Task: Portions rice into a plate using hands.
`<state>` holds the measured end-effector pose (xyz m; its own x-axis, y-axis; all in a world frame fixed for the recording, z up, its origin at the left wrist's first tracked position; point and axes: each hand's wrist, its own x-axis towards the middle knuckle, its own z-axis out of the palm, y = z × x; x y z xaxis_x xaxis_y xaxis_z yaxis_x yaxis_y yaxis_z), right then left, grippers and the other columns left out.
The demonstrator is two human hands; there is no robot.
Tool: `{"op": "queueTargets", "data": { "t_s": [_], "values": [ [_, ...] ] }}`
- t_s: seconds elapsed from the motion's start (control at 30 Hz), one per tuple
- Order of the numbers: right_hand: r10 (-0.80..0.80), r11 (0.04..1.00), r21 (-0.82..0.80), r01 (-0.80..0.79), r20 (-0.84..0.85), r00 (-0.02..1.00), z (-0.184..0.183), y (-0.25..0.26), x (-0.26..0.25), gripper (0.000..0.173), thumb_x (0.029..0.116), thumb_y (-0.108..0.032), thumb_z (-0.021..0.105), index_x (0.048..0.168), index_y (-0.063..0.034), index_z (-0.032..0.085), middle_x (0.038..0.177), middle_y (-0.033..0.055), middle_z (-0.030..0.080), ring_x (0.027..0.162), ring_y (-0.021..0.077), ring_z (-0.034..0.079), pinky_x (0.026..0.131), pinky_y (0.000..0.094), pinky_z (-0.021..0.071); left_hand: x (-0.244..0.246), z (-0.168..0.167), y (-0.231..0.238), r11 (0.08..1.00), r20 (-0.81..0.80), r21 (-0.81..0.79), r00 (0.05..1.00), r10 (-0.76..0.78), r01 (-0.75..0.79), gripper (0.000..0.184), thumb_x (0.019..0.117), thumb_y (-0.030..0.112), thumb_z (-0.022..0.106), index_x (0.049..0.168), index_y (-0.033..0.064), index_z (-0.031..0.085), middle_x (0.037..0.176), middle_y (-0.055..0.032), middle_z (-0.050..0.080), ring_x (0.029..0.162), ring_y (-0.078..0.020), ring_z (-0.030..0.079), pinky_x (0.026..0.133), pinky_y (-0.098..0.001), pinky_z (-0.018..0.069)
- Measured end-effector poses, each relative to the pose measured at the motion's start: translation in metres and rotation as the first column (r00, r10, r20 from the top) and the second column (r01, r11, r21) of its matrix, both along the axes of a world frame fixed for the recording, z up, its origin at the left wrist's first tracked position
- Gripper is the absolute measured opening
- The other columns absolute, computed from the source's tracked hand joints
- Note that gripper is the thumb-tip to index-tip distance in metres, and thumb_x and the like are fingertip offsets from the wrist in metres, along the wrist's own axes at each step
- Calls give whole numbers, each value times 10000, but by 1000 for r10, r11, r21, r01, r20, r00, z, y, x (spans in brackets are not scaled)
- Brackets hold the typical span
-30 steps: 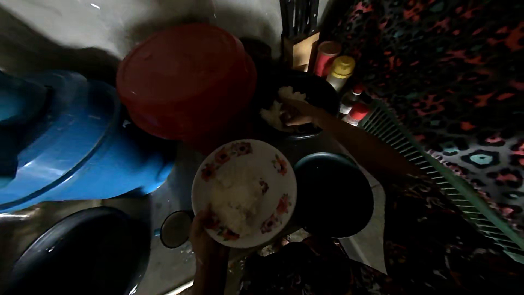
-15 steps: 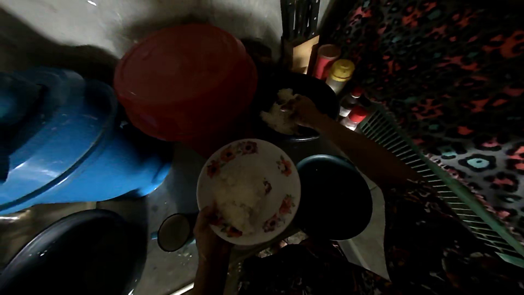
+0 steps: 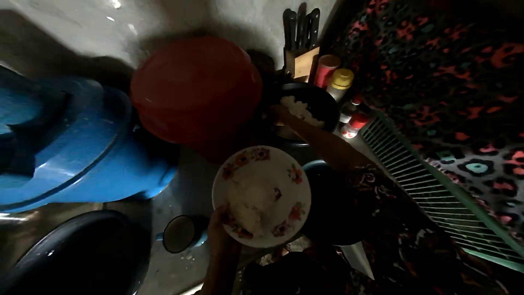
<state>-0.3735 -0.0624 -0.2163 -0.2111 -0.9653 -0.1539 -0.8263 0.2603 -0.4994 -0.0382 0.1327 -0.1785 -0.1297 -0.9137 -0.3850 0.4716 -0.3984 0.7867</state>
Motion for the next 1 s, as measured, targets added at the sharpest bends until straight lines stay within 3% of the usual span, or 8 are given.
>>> {"op": "queueTargets", "data": {
  "t_s": [0.13, 0.33, 0.47, 0.57, 0.63, 0.8, 0.9, 1.0],
  "values": [
    [-234, 961, -113, 252, 151, 960, 12, -11, -21, 546, 936, -212, 750, 1378, 47, 563, 1356, 311, 586, 1261, 473, 572, 1054, 637, 454, 7, 0, 2, 1000, -50, 8, 999, -3, 4, 385, 1066, 103, 271, 888, 115, 612, 713, 11, 719, 642, -73, 715, 575, -256, 617],
    [-301, 944, -174, 279, -119, 946, 33, 4, -44, 537, 964, -173, 697, 1425, 45, 528, 1438, 359, 495, 1338, 547, 475, 1072, 670, 407, 11, 2, -1, 1000, 7, 0, 1000, -24, 24, 321, 1088, 95, 274, 949, 94, 563, 719, 24, 687, 648, -56, 695, 582, -237, 605],
    [-92, 994, -76, 83, -129, 987, 44, 33, -46, 308, 974, -13, 623, 1265, 87, 637, 1310, 334, 606, 1255, 507, 559, 1074, 645, 406, 11, -4, -8, 995, -7, 16, 995, -101, 102, 305, 1097, 135, 285, 987, 83, 565, 737, 1, 674, 663, -77, 689, 599, -256, 604],
    [-198, 964, -121, 236, 260, 945, 47, 66, -49, 352, 1001, -52, 577, 1351, -11, 566, 1257, 166, 611, 1053, 238, 618, 909, 397, 526, 12, -12, -12, 989, -23, 34, 989, -144, 145, 263, 1109, 201, 358, 1051, 83, 586, 763, -30, 675, 658, -110, 691, 572, -282, 604],
    [-162, 936, -234, 262, 374, 913, 70, 94, -33, 389, 993, -96, 610, 1367, -2, 562, 1230, 172, 643, 968, 208, 658, 856, 391, 563, 13, -16, -16, 980, -64, 26, 979, -194, 196, 268, 1105, 248, 402, 1116, 77, 609, 836, -55, 692, 705, -133, 701, 593, -305, 610],
    [207, 957, -261, -126, 313, 927, 104, 185, 77, 224, 1009, -123, 573, 1133, 27, 682, 1013, 114, 711, 878, 149, 689, 842, 346, 592, 10, -28, -22, 929, -165, -94, 914, -370, 359, 356, 1115, 366, 355, 1211, 138, 611, 961, -25, 720, 847, -114, 717, 720, -312, 625],
    [205, 977, -6, -212, 274, 940, 90, 208, 113, 463, 1024, -247, 634, 1437, -50, 563, 1354, 188, 628, 1159, 301, 646, 966, 484, 536, 9, -34, -20, 905, -141, -148, 897, -419, 399, 435, 1101, 464, 358, 1319, 164, 586, 1092, -27, 718, 966, -131, 708, 810, -354, 619],
    [103, 989, 58, -139, 414, 904, 63, 215, 132, 751, 932, -239, 763, 1578, -139, 394, 1461, 223, 518, 1257, 357, 571, 995, 522, 512, 8, -30, -14, 911, -134, -109, 902, -410, 397, 484, 1088, 514, 358, 1347, 165, 572, 1126, -38, 710, 994, -152, 702, 827, -382, 614]
  ]
}}
